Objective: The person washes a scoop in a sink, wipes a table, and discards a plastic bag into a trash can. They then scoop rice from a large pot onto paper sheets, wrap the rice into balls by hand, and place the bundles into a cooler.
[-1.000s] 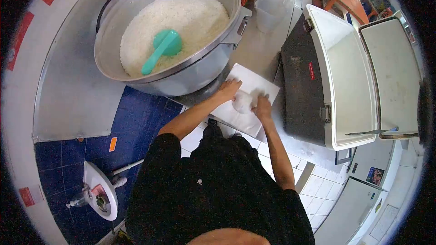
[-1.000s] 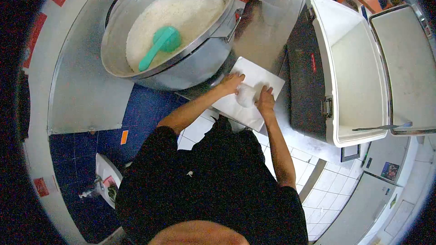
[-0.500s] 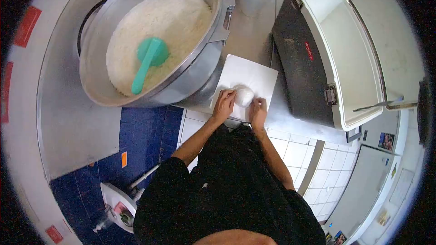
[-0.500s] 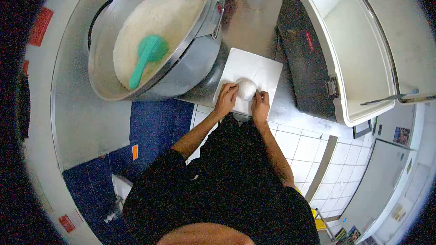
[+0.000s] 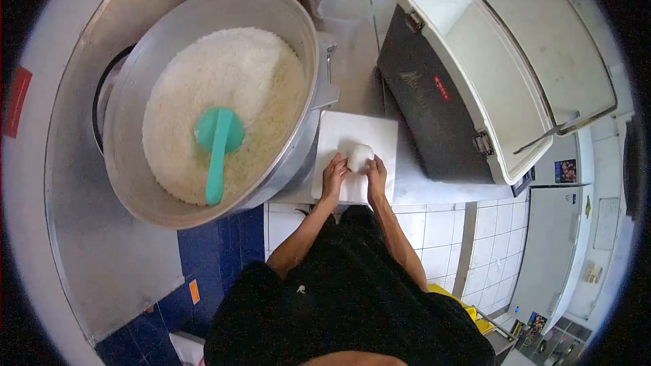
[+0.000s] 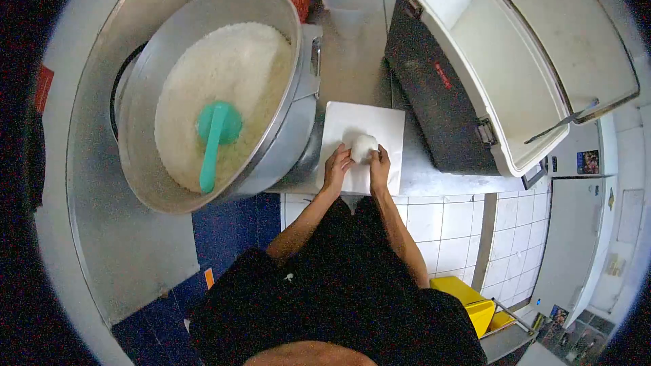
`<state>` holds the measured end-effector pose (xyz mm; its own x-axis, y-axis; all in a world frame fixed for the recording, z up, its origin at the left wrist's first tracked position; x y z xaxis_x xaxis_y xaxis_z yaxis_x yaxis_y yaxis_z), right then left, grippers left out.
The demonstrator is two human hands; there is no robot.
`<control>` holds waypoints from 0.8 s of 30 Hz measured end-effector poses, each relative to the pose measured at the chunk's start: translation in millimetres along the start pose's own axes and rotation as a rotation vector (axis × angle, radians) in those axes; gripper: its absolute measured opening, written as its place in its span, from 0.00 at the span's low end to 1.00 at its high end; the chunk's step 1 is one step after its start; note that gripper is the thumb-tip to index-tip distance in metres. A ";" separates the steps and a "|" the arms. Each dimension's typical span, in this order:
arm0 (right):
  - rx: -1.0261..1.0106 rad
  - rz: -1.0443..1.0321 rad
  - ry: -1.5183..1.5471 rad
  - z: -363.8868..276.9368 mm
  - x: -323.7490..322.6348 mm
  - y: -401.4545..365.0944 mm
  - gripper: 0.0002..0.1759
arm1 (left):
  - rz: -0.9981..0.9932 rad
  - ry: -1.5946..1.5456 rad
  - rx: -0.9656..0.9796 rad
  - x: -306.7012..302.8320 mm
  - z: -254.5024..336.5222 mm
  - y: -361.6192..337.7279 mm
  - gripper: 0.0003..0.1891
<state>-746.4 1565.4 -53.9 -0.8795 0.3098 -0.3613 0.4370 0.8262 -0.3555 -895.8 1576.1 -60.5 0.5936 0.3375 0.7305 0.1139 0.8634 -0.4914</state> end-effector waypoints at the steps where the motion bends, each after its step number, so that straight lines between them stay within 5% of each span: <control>1: -0.046 -0.057 0.168 -8.6 -1.0 -0.5 0.27 | -0.012 0.084 0.007 6.5 2.3 4.0 0.26; 4: -0.225 -0.047 0.449 -78.2 -19.1 -18.2 0.29 | -0.184 0.401 0.224 87.5 45.3 -23.3 0.25; 8: -0.738 0.230 0.043 -210.0 -84.9 -81.2 0.32 | -0.479 0.464 0.596 201.1 94.4 -89.7 0.24; 10: -0.959 0.332 0.112 -228.6 -110.6 -98.1 0.40 | -0.560 0.469 0.491 229.2 96.1 -118.2 0.27; 12: -1.114 0.434 0.369 -246.8 -141.5 -116.0 0.45 | -0.710 0.591 0.693 266.6 102.2 -150.2 0.29; 16: -1.399 0.481 0.428 -280.9 -211.5 -120.6 0.48 | -0.879 0.599 0.777 313.8 76.3 -172.0 0.27; 19: -1.283 0.229 0.267 -303.1 -253.1 -118.6 0.43 | -0.989 0.562 0.720 336.1 59.0 -169.8 0.30; 21: -0.986 0.000 0.388 -307.3 -272.5 -98.7 0.43 | -1.121 0.513 0.586 342.1 42.0 -166.5 0.39; 24: -0.765 -0.153 0.317 -329.3 -297.7 -46.7 0.40 | -0.803 0.355 0.484 347.6 37.6 -158.9 0.50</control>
<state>-567.0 1589.5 354.1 -0.9798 0.1916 -0.0571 0.1611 0.9257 0.3423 -737.6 1570.3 289.4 0.6956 -0.4756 0.5385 0.2955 0.8726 0.3890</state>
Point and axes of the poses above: each hand's wrist, its own y-axis towards the middle knuckle, its own x-axis out of the palm, z = x × y, the point moved 7 cm from there along y, towards the middle knuckle, and after that the axes turned 14 degrees about -y, right-handed, at the moved point
